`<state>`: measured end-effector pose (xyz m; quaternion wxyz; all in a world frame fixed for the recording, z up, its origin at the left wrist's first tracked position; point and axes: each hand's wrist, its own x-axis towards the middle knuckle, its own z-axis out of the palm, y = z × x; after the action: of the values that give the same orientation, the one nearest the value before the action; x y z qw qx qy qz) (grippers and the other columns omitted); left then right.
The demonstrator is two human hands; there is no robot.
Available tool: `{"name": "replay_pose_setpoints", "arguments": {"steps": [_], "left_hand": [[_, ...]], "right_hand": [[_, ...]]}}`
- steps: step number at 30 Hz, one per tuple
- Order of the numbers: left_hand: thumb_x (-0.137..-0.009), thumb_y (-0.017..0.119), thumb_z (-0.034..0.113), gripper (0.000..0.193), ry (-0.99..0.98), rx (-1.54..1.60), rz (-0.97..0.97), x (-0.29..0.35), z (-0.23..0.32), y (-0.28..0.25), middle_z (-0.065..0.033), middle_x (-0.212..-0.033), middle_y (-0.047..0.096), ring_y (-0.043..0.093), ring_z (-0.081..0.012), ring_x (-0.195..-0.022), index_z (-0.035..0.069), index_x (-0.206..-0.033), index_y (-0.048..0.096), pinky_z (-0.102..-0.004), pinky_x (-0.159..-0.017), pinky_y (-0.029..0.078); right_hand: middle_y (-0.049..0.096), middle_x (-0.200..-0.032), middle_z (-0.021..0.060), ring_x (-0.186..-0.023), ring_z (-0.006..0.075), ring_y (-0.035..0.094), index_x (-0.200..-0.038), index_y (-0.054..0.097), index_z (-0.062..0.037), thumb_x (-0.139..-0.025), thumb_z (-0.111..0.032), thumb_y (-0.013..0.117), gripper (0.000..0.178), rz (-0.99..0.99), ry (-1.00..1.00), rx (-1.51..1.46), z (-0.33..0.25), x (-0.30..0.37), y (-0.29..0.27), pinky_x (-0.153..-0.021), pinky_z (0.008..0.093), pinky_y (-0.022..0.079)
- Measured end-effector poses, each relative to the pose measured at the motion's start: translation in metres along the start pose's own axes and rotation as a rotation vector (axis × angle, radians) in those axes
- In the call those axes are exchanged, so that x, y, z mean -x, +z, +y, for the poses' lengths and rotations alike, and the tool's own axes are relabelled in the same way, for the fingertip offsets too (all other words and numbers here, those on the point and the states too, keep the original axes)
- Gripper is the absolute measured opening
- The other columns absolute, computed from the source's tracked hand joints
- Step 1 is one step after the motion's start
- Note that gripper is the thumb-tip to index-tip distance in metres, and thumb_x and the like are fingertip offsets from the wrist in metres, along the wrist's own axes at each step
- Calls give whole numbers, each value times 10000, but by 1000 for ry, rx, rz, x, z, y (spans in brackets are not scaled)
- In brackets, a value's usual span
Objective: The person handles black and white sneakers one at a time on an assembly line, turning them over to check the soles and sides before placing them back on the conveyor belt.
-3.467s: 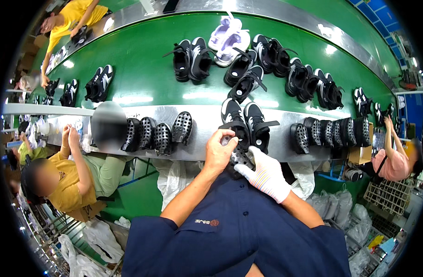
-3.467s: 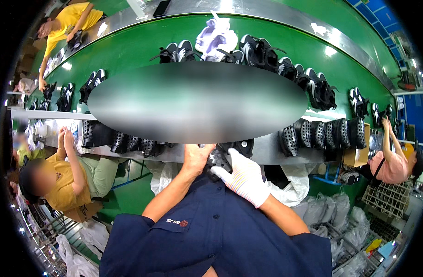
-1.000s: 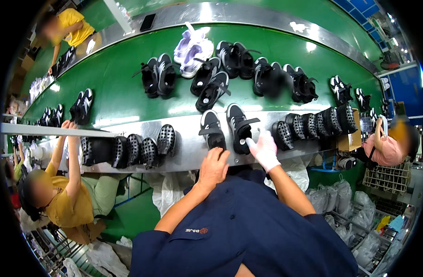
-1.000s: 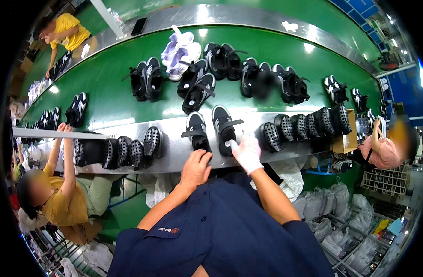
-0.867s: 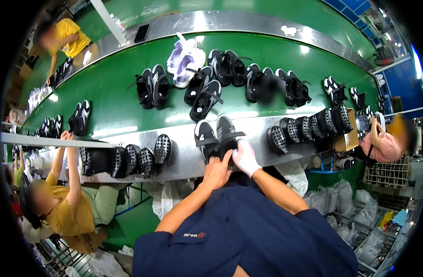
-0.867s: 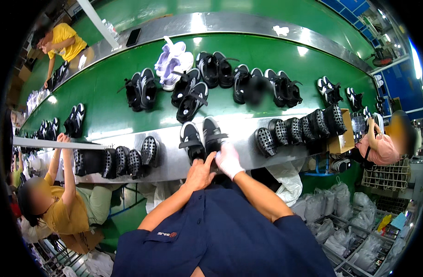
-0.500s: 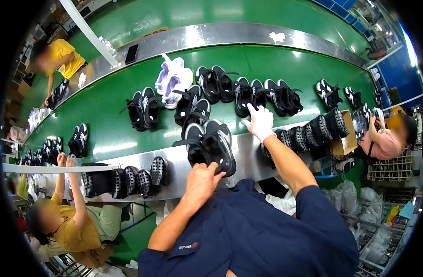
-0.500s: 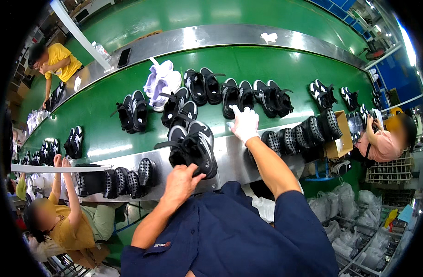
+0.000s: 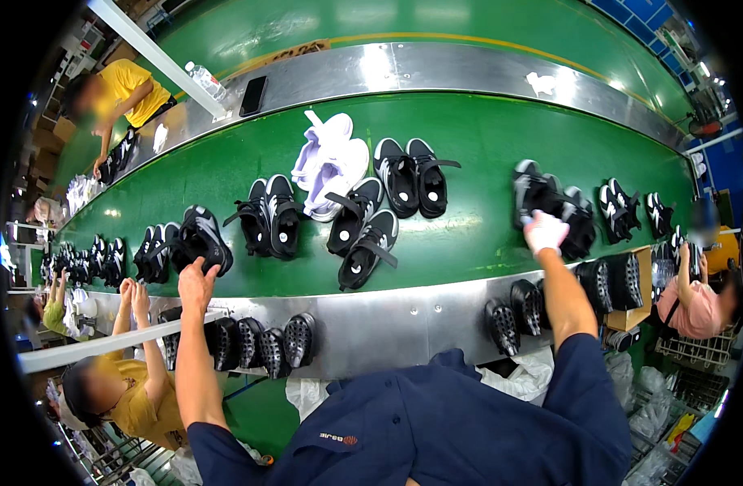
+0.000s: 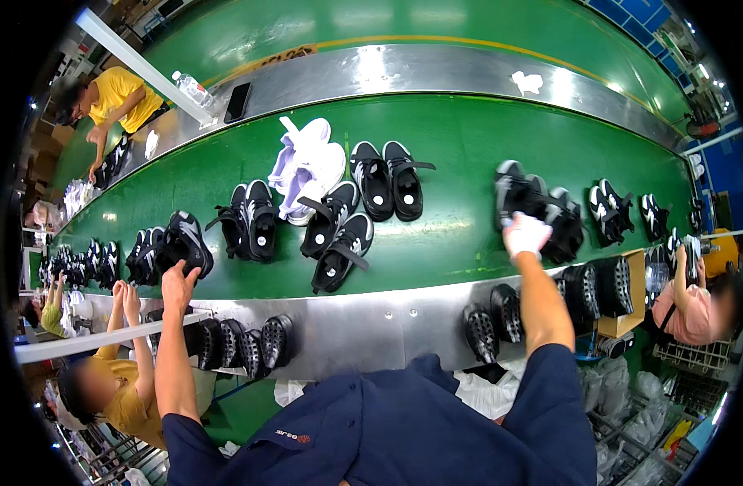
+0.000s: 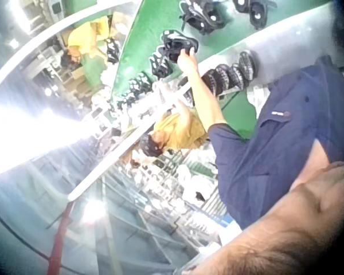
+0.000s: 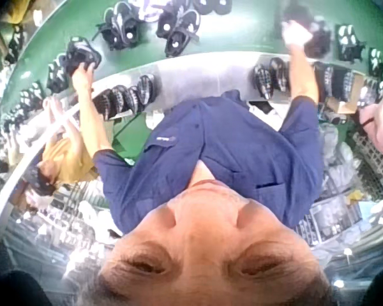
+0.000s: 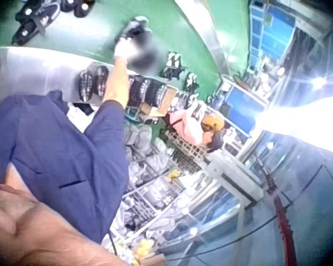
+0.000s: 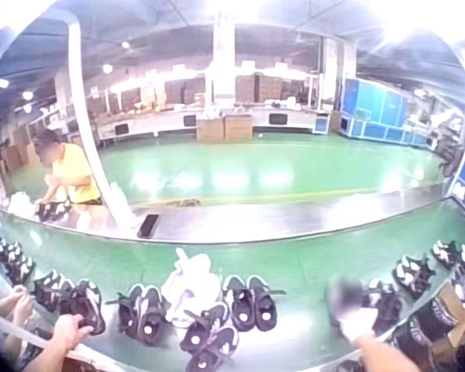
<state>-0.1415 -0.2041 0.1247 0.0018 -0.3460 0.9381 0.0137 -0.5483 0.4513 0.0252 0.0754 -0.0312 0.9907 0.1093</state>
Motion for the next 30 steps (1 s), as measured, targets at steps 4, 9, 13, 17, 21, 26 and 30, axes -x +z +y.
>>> {"name": "replay_pose_setpoints", "arguments": {"steps": [4, 9, 13, 17, 21, 26, 30], "left_hand": [[-849, 817, 328, 495, -35, 39, -123, -20, -56, 45, -285, -1019, 715, 682, -459, -994, -15, -1187, 699, -508, -865, 535], [-819, 837, 311, 501, -101, -83, -312, -15, -95, 79, -260, -1081, 717, 665, -421, -1078, 19, -1202, 699, -515, -924, 530], [-795, 845, 334, 431, -210, -494, -306, -27, -13, 48, -134, -1093, 725, 651, -349, -1134, 92, -1125, 710, -484, -918, 562], [-717, 809, 184, 322, 437, 21, -195, 11, 121, 9, -107, -1110, 709, 652, -321, -1090, 101, -1009, 703, -455, -930, 544], [-781, 757, 117, 560, 883, -11, -126, 43, 197, 36, -213, -1497, 474, 494, -390, -1352, 256, -1314, 653, -543, -1025, 472], [-861, 669, 102, 518, 966, -82, -126, 20, 241, 75, -226, -1411, 517, 506, -376, -1312, 295, -1341, 641, -555, -962, 479], [-902, 605, 143, 372, 858, 55, -395, 19, 265, 103, -183, -1028, 627, 585, -360, -1096, 241, -1246, 705, -524, -833, 546]], "right_hand": [[724, -912, 128, -826, 340, 723, -1053, 703, -126, -844, -370, 766, 328, 300, -3, 210, 27, -47, -24, -810, 506, 553], [744, -943, 177, -881, 362, 725, -1251, 725, -156, -813, -340, 750, 475, 62, -757, -471, -156, 30, -107, -788, 479, 577], [698, -1009, 160, -962, 338, 641, -1335, 655, -203, -849, -437, 774, 552, 31, -703, -139, -230, 44, -77, -856, 470, 455], [717, -834, 114, -867, 335, 657, -903, 726, -146, -858, -477, 757, 336, 52, -639, -181, -244, 35, -51, -772, 485, 438], [715, -795, 110, -816, 324, 701, -859, 742, -153, -813, -527, 776, 378, 126, -537, -146, -175, 5, -45, -712, 497, 472], [759, -1006, 131, -1000, 353, 721, -1123, 756, -200, -834, -554, 766, 457, 75, -204, 61, -44, -58, -29, -831, 512, 538], [713, -1185, 167, -1054, 368, 700, -1363, 628, -120, -891, -474, 741, 601, 147, -110, 43, -59, -34, -72, -903, 492, 546]]}}
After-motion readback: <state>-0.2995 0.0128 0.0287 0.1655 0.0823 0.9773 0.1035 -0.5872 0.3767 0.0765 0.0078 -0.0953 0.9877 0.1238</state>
